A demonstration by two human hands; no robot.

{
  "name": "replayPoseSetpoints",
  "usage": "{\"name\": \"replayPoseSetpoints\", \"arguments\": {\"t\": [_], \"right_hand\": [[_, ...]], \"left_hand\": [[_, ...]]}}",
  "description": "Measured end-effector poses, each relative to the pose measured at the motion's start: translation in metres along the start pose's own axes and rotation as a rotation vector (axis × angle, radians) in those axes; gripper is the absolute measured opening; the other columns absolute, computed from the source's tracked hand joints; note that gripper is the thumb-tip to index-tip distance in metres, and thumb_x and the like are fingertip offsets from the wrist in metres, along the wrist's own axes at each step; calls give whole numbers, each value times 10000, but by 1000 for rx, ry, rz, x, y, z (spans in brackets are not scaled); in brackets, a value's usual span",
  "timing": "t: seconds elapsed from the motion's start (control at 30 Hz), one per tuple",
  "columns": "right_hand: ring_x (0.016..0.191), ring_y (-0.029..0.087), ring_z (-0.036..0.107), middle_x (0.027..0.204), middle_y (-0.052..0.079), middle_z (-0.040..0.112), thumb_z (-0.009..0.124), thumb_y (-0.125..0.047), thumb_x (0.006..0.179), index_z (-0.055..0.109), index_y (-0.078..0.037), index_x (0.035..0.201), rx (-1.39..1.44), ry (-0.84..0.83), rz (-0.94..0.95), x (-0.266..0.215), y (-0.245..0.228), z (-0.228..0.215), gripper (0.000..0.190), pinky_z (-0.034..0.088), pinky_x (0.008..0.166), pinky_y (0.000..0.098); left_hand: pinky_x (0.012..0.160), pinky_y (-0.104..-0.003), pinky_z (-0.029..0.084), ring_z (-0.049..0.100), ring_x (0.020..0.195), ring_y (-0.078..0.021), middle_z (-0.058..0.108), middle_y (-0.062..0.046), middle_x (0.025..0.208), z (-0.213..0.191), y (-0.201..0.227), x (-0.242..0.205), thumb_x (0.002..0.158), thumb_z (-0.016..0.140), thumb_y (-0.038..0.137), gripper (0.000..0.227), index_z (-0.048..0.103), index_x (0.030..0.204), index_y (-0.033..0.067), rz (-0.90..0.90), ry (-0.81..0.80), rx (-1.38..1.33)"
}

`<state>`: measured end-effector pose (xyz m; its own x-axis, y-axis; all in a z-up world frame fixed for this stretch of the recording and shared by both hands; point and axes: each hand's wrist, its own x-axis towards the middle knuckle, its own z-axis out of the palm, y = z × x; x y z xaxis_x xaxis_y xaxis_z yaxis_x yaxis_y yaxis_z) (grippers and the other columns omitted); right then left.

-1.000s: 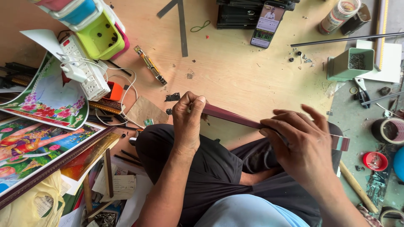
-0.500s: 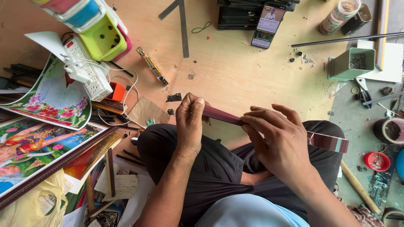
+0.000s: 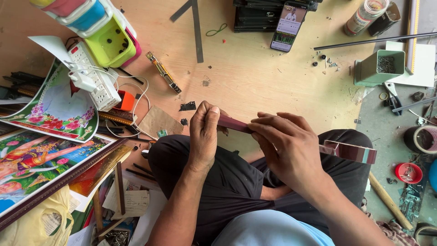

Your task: Applying decorative tape and cleaning a picture frame.

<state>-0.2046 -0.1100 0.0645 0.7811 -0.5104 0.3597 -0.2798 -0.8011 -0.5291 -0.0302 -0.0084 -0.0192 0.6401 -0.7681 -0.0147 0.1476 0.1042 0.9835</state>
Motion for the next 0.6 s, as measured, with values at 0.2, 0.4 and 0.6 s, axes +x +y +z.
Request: {"name": "replayPoseSetpoints", "arguments": {"t": [0.2, 0.4, 0.6], "right_hand": [[1114, 218, 714, 1081, 38, 768, 708, -212, 929, 784, -120, 1068, -113, -38, -31, 3, -1, 1, 183, 500, 1004, 418], [1066, 216, 724, 1107, 32, 770, 707, -198, 936, 771, -129, 1102, -10, -30, 14, 7, -2, 7, 192, 521, 948, 367], [1057, 237, 723, 1098, 44, 767, 696, -169, 928, 772, -112, 1116, -49, -45, -33, 15, -7, 8, 211, 534, 923, 379]], "left_hand": [[642, -260, 532, 551, 675, -70, 621, -25, 764, 1, 1, 3, 1113, 454, 229, 289, 494, 855, 105, -3, -4, 2], [652, -266, 562, 574, 692, -84, 623, -48, 819, 2, 3, 3, 1130, 432, 237, 256, 489, 929, 89, 12, -12, -1], [640, -259, 569, 662, 766, -102, 661, -70, 891, 4, 12, 4, 1110, 388, 283, 234, 488, 1143, 74, 20, -22, 20]]}}
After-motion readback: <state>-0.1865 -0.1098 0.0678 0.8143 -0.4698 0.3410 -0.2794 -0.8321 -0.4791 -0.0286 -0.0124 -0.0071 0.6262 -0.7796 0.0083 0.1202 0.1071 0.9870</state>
